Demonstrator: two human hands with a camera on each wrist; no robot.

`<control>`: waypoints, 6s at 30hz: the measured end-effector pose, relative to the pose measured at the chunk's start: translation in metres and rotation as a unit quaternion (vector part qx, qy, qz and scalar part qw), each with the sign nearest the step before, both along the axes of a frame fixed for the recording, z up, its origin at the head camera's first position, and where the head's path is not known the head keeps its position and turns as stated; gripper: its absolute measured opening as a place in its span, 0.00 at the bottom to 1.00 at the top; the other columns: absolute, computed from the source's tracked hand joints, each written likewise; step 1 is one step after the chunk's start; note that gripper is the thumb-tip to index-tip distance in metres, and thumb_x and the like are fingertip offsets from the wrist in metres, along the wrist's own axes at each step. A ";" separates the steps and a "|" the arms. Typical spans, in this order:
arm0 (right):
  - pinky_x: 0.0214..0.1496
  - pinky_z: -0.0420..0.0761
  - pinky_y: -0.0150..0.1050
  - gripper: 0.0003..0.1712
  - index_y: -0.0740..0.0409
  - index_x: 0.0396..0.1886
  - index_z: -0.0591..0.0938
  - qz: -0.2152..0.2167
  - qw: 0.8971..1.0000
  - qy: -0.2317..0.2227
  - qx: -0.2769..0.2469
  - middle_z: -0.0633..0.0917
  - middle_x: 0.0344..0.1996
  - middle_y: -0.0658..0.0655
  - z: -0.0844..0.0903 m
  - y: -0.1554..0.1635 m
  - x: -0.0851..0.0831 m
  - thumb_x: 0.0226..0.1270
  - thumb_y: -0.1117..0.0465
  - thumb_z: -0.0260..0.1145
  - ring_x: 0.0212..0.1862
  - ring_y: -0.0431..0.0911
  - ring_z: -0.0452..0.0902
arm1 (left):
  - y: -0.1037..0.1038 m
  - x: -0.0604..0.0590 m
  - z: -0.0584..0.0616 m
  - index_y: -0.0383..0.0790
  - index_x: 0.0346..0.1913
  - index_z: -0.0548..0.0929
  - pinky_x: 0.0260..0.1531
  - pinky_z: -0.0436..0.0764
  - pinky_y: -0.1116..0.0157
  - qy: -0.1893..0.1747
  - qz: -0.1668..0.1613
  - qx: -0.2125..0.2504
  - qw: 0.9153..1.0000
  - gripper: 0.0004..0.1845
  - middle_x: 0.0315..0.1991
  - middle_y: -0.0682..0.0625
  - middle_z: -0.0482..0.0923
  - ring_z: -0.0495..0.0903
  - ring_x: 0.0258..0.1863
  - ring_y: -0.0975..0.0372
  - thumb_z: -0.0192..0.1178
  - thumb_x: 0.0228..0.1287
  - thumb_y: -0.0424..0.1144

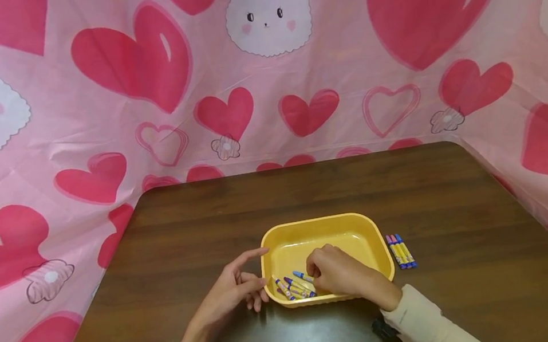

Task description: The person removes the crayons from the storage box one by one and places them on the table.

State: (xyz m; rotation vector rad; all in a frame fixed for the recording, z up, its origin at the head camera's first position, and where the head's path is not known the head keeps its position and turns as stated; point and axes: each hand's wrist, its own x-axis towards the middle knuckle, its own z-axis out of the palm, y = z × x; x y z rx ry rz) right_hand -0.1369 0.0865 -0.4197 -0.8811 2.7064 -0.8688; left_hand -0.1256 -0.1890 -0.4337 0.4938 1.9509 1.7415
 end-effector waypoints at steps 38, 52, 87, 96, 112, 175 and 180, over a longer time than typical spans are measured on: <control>0.30 0.77 0.31 0.09 0.56 0.28 0.84 -0.130 0.983 0.106 -0.074 0.78 0.23 0.43 0.034 0.074 0.025 0.47 0.72 0.71 0.26 0.37 0.73 | 0.000 -0.002 0.000 0.34 0.75 0.58 0.19 0.78 0.68 -0.004 -0.019 0.045 0.999 0.32 0.26 0.41 0.85 0.81 0.18 0.59 0.56 0.71 0.27; 0.30 0.80 0.31 0.11 0.58 0.31 0.85 -0.191 0.968 0.099 -0.130 0.83 0.24 0.46 0.038 0.113 0.033 0.50 0.74 0.73 0.27 0.35 0.76 | 0.000 -0.002 -0.002 0.33 0.75 0.58 0.20 0.77 0.68 -0.001 -0.018 0.031 0.999 0.33 0.27 0.32 0.82 0.81 0.19 0.60 0.58 0.71 0.31; 0.27 0.76 0.35 0.12 0.65 0.37 0.86 -0.340 0.934 -0.100 -0.051 0.87 0.27 0.53 -0.003 0.183 0.017 0.57 0.61 0.74 0.26 0.42 0.80 | -0.001 -0.002 -0.002 0.34 0.75 0.59 0.20 0.78 0.69 0.001 -0.022 0.037 0.999 0.32 0.28 0.31 0.82 0.81 0.19 0.60 0.57 0.72 0.30; 0.27 0.75 0.36 0.10 0.64 0.36 0.87 -0.338 0.934 -0.107 -0.039 0.86 0.23 0.51 -0.011 0.185 0.014 0.59 0.60 0.73 0.25 0.42 0.79 | -0.001 -0.002 -0.001 0.35 0.75 0.59 0.21 0.78 0.69 -0.002 -0.018 0.029 0.999 0.32 0.28 0.36 0.83 0.81 0.19 0.60 0.56 0.72 0.28; 0.28 0.75 0.38 0.12 0.64 0.36 0.87 -0.334 0.936 -0.107 -0.018 0.86 0.25 0.52 -0.010 0.183 0.014 0.58 0.60 0.74 0.25 0.43 0.77 | -0.001 -0.002 -0.002 0.41 0.75 0.60 0.22 0.78 0.68 -0.009 -0.007 0.009 1.000 0.31 0.28 0.39 0.85 0.81 0.20 0.59 0.56 0.73 0.32; 0.33 0.78 0.32 0.07 0.62 0.32 0.85 -0.095 0.991 0.062 -0.072 0.81 0.24 0.46 0.048 0.035 0.014 0.54 0.68 0.75 0.28 0.40 0.76 | -0.002 0.000 -0.002 0.40 0.76 0.59 0.21 0.78 0.68 -0.015 -0.006 0.015 1.000 0.32 0.28 0.41 0.85 0.81 0.19 0.60 0.56 0.72 0.32; 0.30 0.76 0.31 0.09 0.63 0.33 0.86 -0.074 0.995 0.019 -0.064 0.81 0.22 0.45 0.040 0.014 0.012 0.54 0.66 0.76 0.26 0.38 0.73 | -0.002 0.000 -0.002 0.41 0.75 0.60 0.20 0.78 0.68 -0.012 -0.007 0.017 1.000 0.31 0.28 0.41 0.85 0.81 0.19 0.60 0.56 0.73 0.32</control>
